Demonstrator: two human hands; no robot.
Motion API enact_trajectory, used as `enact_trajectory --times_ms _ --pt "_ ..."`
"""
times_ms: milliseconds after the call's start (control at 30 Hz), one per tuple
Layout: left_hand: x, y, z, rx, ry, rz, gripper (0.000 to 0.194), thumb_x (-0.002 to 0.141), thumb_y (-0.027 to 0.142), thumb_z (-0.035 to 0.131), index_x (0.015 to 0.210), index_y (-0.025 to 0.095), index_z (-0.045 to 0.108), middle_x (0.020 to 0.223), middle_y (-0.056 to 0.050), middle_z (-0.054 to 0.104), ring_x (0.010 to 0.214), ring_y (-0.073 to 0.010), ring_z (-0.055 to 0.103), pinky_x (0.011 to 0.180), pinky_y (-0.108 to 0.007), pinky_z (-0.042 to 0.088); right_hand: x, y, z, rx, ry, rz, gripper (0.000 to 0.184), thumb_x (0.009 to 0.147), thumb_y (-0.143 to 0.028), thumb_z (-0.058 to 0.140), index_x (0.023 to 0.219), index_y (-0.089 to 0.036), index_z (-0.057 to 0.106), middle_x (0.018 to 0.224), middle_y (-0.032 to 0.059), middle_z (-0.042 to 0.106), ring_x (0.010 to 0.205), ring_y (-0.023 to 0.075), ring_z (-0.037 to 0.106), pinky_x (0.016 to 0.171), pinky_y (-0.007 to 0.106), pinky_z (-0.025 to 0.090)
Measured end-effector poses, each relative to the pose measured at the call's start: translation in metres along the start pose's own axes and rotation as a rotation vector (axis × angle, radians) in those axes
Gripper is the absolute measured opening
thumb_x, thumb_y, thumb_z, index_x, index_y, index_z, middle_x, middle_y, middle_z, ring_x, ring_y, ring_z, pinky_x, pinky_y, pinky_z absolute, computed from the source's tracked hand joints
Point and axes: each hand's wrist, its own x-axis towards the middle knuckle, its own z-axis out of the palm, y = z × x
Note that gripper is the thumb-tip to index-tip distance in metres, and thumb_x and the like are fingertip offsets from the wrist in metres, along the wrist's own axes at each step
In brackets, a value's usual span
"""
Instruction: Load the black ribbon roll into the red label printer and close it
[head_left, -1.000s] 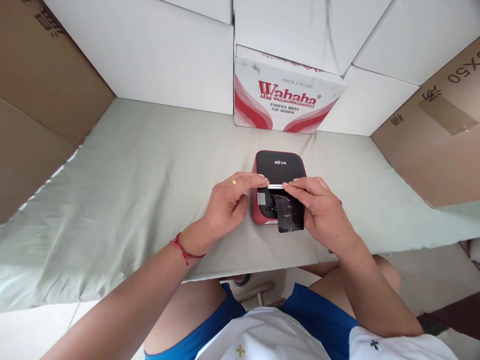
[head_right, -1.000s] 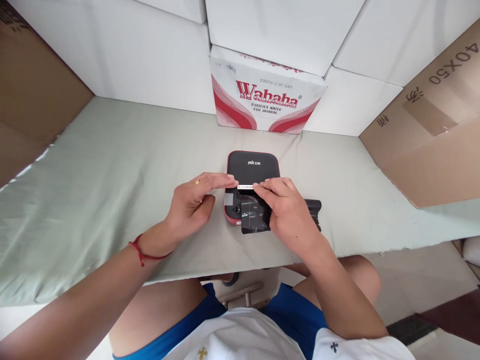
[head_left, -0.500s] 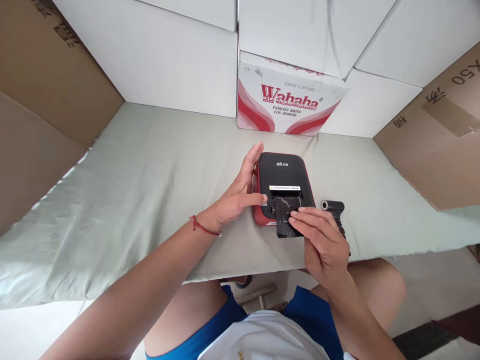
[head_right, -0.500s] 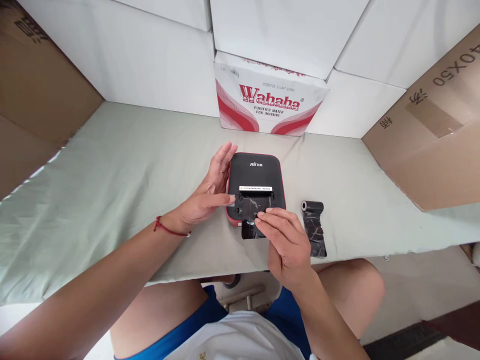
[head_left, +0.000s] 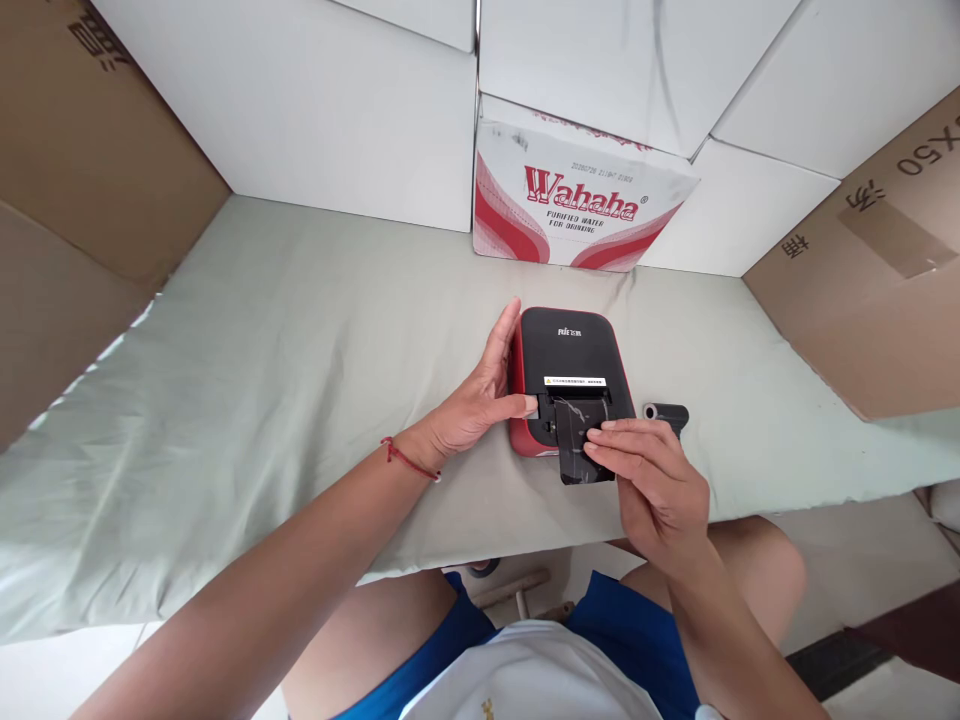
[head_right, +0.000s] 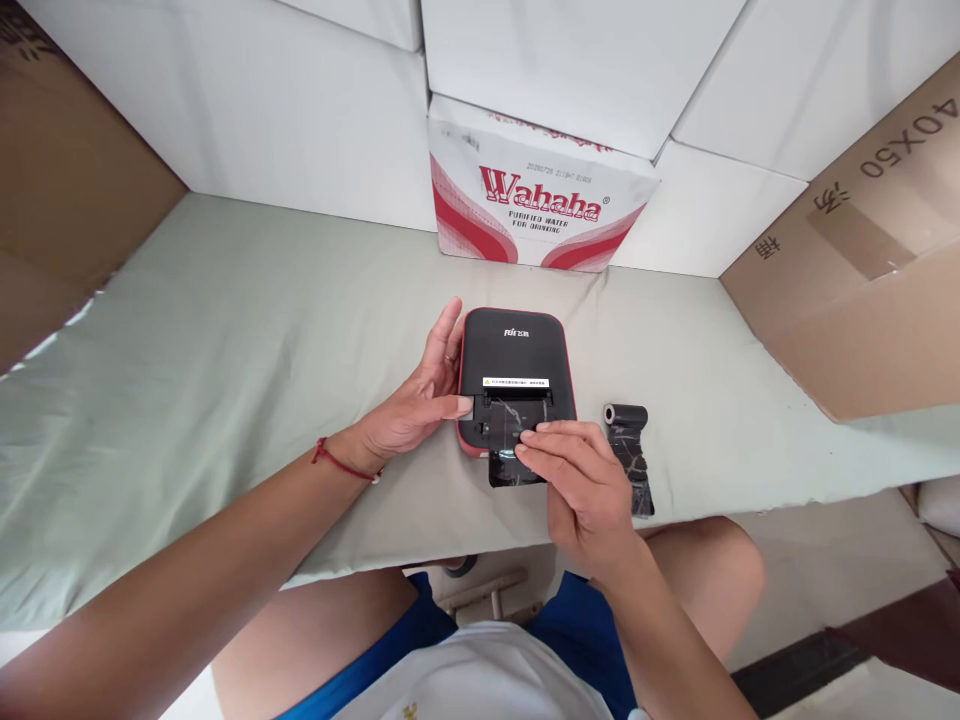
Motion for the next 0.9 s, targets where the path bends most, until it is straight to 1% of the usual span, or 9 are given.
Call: enact_trajectory --times_ms 133,233,333,433,567,667,733,800,900 --pt "0.001 -0.002 0.0 -0.047 -0.005 -0.014 0.117 0.09 0.066 0.081 0.176 0.051 0.003 0.189 -0.002 0.013 0.174 -0.0296 0.027 0.133 -0.051 0.048 0.02 0.008 -0.016 0.04 -0.123 -0.05 0.045 0.094 0.003 0.055 0.111 -0.028 0.082 0.103 0.0044 0.086 0.096 0.0226 0.081 0.083 0.042 0.068" --pt "0.0 -0.003 0.002 -0.154 -0.002 -0.033 0.119 0.089 0.057 0.085 0.175 0.053 0.002 0.19 0.003 0.008 0.177 -0.0313 0.013 0.14 -0.056 0.033 0.039 0.011 -0.024 -0.035 -0.224 -0.089 0.041 0.092 0.004 0.051 0.101 -0.025 0.08 0.097 0.0028 0.086 0.089 0.0192 0.082 0.077 0.035 0.067" --pt "-0.001 -0.004 0.004 -0.245 -0.019 -0.049 0.12 0.09 0.047 0.086 0.175 0.055 0.002 0.19 0.008 0.004 0.178 -0.0311 0.002 0.146 -0.055 0.014 0.056 0.011 -0.028 -0.148 -0.3 -0.104 0.037 0.092 0.003 0.051 0.097 -0.021 0.079 0.099 0.0033 0.086 0.086 0.0164 0.082 0.074 0.029 0.066" --pt "-0.001 -0.004 0.006 -0.255 -0.018 -0.041 0.119 0.09 0.044 0.087 0.175 0.054 0.005 0.19 0.01 -0.001 0.178 -0.0309 -0.005 0.146 -0.054 0.01 0.069 0.008 -0.032 -0.192 -0.359 -0.079 0.035 0.094 0.001 0.05 0.097 -0.019 0.079 0.099 0.0029 0.085 0.08 0.0137 0.08 0.072 0.026 0.064" --pt "0.001 -0.002 0.008 -0.274 0.011 -0.039 0.124 0.086 0.045 0.089 0.177 0.048 0.005 0.19 0.005 0.009 0.178 -0.0318 -0.005 0.146 -0.056 0.013 0.084 0.011 -0.032 -0.112 -0.443 0.062 0.039 0.094 -0.001 0.047 0.1 -0.02 0.08 0.1 0.0018 0.083 0.077 0.0123 0.078 0.074 0.025 0.062" --pt "0.003 -0.003 0.008 -0.249 0.073 -0.047 0.128 0.08 0.046 0.093 0.177 0.044 0.009 0.189 0.001 0.013 0.178 -0.0323 -0.006 0.146 -0.057 0.007 0.104 0.016 -0.023 -0.191 -0.549 0.243 0.04 0.094 -0.004 0.047 0.106 -0.02 0.082 0.105 0.003 0.084 0.082 0.0154 0.078 0.076 0.028 0.06" --pt "0.004 -0.006 0.007 -0.255 0.13 -0.063 0.122 0.081 0.051 0.09 0.176 0.044 0.014 0.189 0.0 0.012 0.178 -0.0326 -0.002 0.145 -0.057 0.005 0.121 0.018 -0.013 -0.369 -0.712 0.314 0.04 0.098 -0.009 0.049 0.117 -0.022 0.082 0.114 0.0045 0.084 0.097 0.0203 0.079 0.084 0.031 0.057" --pt "0.006 -0.009 0.006 -0.292 0.189 -0.09 0.113 0.084 0.058 0.084 0.174 0.041 0.019 0.187 -0.004 0.019 0.177 -0.0333 0.009 0.145 -0.058 0.008 0.137 0.021 -0.001 -0.519 -0.91 0.339 0.039 0.101 -0.016 0.053 0.127 -0.024 0.079 0.122 0.0068 0.083 0.108 0.0257 0.077 0.087 0.034 0.054" --pt "0.008 -0.014 0.006 -0.316 0.23 -0.121 0.101 0.085 0.06 0.081 0.169 0.036 0.031 0.179 -0.009 0.034 0.173 -0.0341 0.023 0.144 -0.057 0.016 0.152 0.025 0.019 -0.606 -1.094 0.356 0.031 0.097 -0.02 0.064 0.123 -0.022 0.08 0.117 0.0128 0.083 0.103 0.0315 0.076 0.078 0.036 0.051"
